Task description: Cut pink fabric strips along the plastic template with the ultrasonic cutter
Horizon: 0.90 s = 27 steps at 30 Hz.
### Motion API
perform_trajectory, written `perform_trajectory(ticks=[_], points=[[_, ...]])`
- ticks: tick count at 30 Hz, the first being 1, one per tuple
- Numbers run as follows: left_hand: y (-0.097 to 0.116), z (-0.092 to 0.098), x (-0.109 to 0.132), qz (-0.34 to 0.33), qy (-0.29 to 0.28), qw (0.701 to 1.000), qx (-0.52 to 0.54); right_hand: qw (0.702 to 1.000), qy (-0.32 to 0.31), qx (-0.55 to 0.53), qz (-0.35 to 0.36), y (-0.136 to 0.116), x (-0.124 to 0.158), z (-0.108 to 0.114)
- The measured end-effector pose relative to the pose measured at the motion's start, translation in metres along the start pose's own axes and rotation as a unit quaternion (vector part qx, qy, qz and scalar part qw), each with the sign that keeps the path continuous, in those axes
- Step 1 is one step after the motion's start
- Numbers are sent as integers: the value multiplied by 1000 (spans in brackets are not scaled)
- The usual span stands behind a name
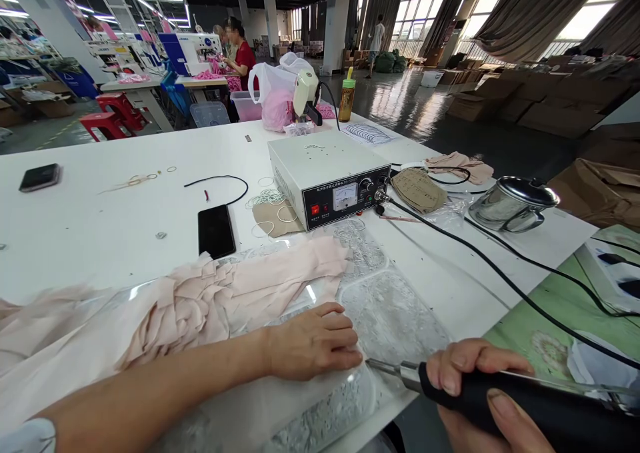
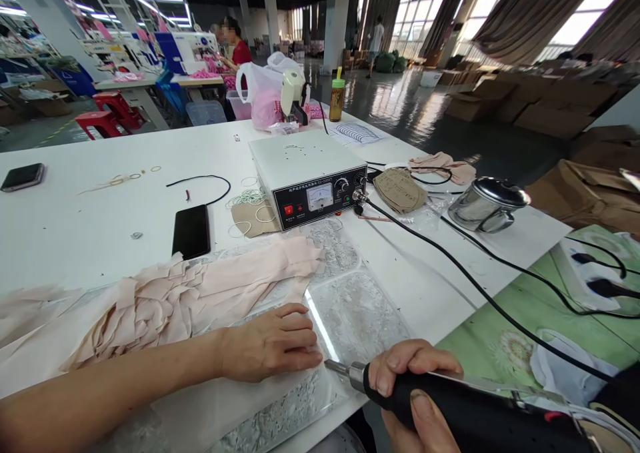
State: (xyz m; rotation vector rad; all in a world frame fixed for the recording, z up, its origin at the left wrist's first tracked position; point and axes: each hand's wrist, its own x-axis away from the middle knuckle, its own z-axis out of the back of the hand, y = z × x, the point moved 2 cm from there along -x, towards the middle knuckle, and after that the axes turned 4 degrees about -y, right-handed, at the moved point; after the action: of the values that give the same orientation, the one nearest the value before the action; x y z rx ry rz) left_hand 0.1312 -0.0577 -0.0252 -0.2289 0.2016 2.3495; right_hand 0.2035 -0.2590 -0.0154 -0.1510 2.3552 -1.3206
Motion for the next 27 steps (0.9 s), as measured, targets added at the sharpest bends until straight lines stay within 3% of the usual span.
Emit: perform_trajectory(ticks=[9,21,27], points=[[0,1,0,-5,15,1000,-12,1000,-5,12,4,-3,-4,-13],[1,5,-3,1,37,999,11,1000,6,-13,22,-4,-5,-13],[4,13,-5,-15,74,997,0,999,1,-32,25,1,-3,-14]])
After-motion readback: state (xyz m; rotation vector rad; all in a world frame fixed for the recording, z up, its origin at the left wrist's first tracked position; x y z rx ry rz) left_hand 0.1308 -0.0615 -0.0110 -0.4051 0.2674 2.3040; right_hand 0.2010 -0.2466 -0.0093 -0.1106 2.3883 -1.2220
